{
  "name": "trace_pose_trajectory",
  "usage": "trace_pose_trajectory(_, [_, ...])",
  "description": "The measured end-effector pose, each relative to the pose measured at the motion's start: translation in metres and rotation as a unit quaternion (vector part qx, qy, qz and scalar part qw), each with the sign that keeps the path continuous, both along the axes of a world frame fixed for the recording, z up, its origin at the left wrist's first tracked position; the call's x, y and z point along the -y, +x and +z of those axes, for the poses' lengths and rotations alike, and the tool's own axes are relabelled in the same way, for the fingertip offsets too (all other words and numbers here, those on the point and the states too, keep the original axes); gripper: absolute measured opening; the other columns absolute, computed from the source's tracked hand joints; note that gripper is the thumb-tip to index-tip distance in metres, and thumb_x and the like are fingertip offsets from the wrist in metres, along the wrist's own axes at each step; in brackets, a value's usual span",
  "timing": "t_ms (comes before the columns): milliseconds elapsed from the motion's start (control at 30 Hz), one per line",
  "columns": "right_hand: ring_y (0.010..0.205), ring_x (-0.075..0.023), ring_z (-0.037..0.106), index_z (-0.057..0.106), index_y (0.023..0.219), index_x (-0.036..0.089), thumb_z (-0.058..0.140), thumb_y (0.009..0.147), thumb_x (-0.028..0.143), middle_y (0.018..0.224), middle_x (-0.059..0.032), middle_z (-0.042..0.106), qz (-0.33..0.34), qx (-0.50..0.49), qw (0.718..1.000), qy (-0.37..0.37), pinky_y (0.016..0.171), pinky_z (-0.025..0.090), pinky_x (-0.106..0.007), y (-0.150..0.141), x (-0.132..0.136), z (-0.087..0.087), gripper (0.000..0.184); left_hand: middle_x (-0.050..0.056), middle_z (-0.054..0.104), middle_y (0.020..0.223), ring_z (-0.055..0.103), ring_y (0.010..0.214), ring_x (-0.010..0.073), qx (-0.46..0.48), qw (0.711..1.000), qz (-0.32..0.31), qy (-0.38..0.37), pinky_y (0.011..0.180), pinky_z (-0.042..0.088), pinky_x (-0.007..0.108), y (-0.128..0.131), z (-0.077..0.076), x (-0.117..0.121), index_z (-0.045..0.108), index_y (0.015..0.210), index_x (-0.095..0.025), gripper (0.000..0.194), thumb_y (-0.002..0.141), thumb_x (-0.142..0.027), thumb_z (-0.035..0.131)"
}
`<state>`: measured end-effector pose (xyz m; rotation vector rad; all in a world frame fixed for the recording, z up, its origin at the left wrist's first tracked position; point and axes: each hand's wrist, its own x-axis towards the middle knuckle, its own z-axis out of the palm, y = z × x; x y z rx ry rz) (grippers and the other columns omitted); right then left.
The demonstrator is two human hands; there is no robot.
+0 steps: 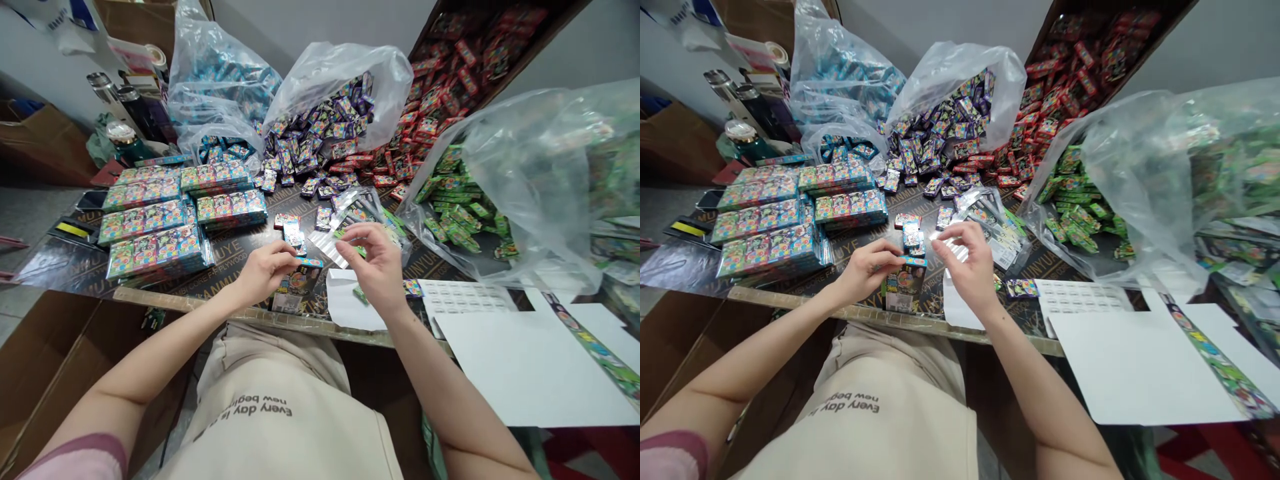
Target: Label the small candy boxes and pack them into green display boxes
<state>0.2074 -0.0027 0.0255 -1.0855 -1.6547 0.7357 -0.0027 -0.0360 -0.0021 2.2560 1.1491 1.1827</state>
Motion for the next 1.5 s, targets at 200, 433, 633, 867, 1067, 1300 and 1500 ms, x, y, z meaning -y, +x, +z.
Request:
trace_pose_trajectory(200, [0.079, -0.0152, 0.056, 0.057, 0.066, 0.018, 0.068, 0.074, 0.045, 0.087, -0.0040, 0.063, 0.259, 0.051, 0.933, -0.244, 0.067, 0.041, -0.027, -0.021, -0.011, 0.023, 0.031, 0.006, 0.070, 0.079, 0.066, 0.074, 0.0157, 0.076, 0.995, -0.002, -0.064, 0.068, 0.050, 0.026, -0.001, 0.002, -0.001, 0.065, 0.073, -0.016, 0.010, 0.082, -0.013, 0.062])
trace_pose_trajectory(433, [0.057, -0.0092, 0.044, 0.053, 0.064, 0.017, 0.070, 0.070, 0.047, 0.061, 0.0023, 0.054, 0.290, 0.053, 0.908, -0.299, 0.054, 0.031, -0.024, -0.035, -0.016, 0.015, 0.034, 0.007, 0.071, 0.079, 0.066, 0.075, 0.0175, 0.101, 0.992, 0.024, -0.065, 0.069, 0.049, 0.028, -0.004, -0.005, 0.002, 0.058, 0.071, -0.016, 0.010, 0.077, -0.015, 0.066])
trace_pose_trajectory(633, [0.056, -0.0089, 0.044, 0.054, 0.064, 0.017, 0.070, 0.069, 0.046, 0.061, 0.0023, 0.054, 0.271, 0.058, 0.916, -0.289, 0.053, 0.031, -0.024, -0.038, -0.019, 0.008, 0.034, 0.005, 0.069, 0.080, 0.064, 0.074, 0.0157, 0.093, 0.995, 0.031, -0.027, 0.068, 0.048, 0.027, -0.003, -0.006, 0.004, 0.057, 0.075, -0.017, 0.005, 0.077, -0.013, 0.061])
trace_pose_trajectory(867, [0.052, -0.0088, 0.045, 0.055, 0.064, 0.018, 0.071, 0.068, 0.043, 0.057, 0.0030, 0.055, 0.259, 0.053, 0.923, -0.280, 0.050, 0.033, -0.023, -0.038, -0.022, 0.003, 0.030, 0.004, 0.067, 0.072, 0.062, 0.068, 0.0150, 0.108, 0.990, 0.091, -0.003, 0.065, 0.046, 0.027, 0.009, -0.012, 0.006, 0.054, 0.067, -0.017, 0.022, 0.079, -0.028, 0.069])
trace_pose_trajectory(1067, [0.055, -0.0105, 0.051, 0.051, 0.072, 0.020, 0.076, 0.062, 0.041, 0.060, 0.0045, 0.058, 0.218, -0.029, 0.927, -0.303, 0.054, 0.036, -0.024, -0.042, -0.016, -0.005, 0.034, 0.003, 0.068, 0.075, 0.062, 0.068, 0.0137, 0.092, 0.990, 0.104, 0.000, 0.064, 0.045, 0.025, 0.012, -0.015, 0.005, 0.056, 0.070, -0.017, 0.017, 0.082, -0.023, 0.066])
trace_pose_trajectory(1300, [0.054, -0.0104, 0.052, 0.047, 0.084, 0.023, 0.074, 0.054, 0.026, 0.058, 0.0092, 0.057, 0.131, -0.199, 0.885, -0.401, 0.056, 0.038, -0.023, -0.048, -0.014, -0.019, 0.040, 0.003, 0.068, 0.078, 0.063, 0.073, 0.0150, 0.150, 0.978, 0.115, -0.090, 0.066, 0.046, 0.025, 0.010, -0.014, 0.003, 0.060, 0.074, -0.016, 0.013, 0.073, -0.018, 0.073])
trace_pose_trajectory(1500, [0.063, -0.0141, 0.058, 0.056, 0.102, 0.024, 0.064, 0.070, 0.060, 0.071, 0.0035, 0.063, 0.129, -0.266, 0.858, -0.420, 0.062, 0.045, -0.027, -0.037, -0.004, -0.038, 0.049, 0.001, 0.065, 0.083, 0.060, 0.075, 0.0148, 0.167, 0.962, 0.146, -0.161, 0.066, 0.046, 0.025, 0.007, -0.020, 0.005, 0.064, 0.088, -0.016, 0.019, 0.071, -0.017, 0.073])
